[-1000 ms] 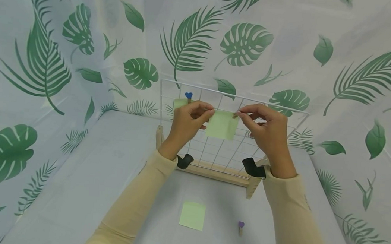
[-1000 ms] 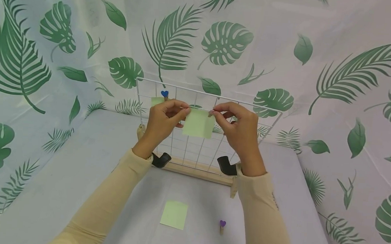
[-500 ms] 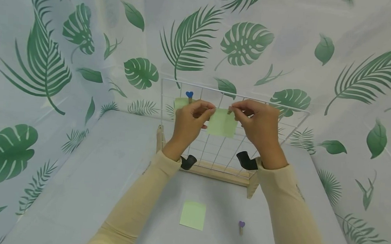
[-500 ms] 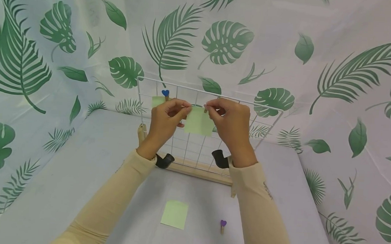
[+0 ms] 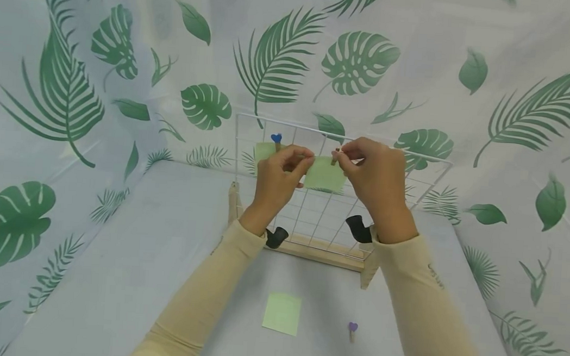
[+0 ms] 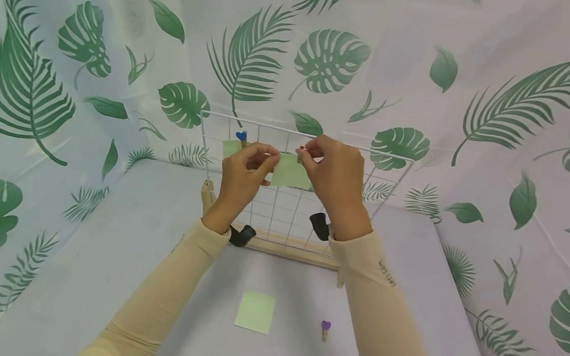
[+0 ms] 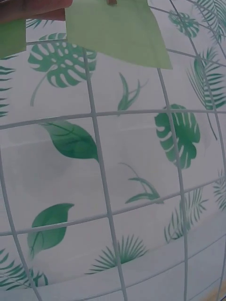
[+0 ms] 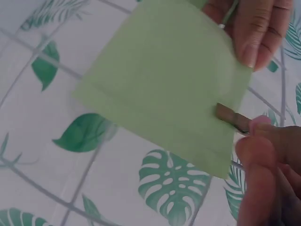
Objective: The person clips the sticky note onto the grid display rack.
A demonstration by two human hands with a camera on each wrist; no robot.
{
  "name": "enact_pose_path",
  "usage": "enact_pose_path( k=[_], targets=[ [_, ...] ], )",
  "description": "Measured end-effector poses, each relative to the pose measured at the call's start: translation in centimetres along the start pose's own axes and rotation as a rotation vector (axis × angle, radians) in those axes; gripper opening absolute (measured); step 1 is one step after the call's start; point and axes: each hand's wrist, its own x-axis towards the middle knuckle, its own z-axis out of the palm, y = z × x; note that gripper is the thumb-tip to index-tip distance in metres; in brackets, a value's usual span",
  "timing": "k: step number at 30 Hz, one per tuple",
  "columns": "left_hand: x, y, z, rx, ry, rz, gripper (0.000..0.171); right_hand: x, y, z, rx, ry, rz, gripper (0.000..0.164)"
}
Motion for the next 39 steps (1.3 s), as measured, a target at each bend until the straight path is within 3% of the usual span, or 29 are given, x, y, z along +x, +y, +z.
enact_pose_path(
  k=[6,12,18,26,35,39],
  targets=[
    [-0.3,-0.2,-0.2,0.079,0.001,0.118,0.016,-0.8,0.9,1.0,-0.04,0.177,-0.089,0.036],
    [-0.7,-0.7,-0.4,0.185,0.014,0.268,0.021,-1.3,1.7,0.9,0.067,0.148,-0.038,0.028],
    [-1.1,-1.0,-0.7,0.225,0.01,0.333,0.027,-2.0,2.1,0.2,0.219,0.088,0.043,0.005],
    [-1.9,-1.3,-2.0,0.214,0.04,0.339,0.024,-3.5,2.9,-0.4,0.298,0.01,0.055,0.005],
    [-3.1,-1.5,-2.7,0.078,-0.002,0.292,0.026,-5.0,3.7,-0.9,0.426,-0.114,0.115,0.021],
    [-3.5,-1.2,-2.9,0.016,-0.025,0.235,0.031,-5.5,3.9,-1.0,0.464,-0.149,0.113,0.025]
  ],
)
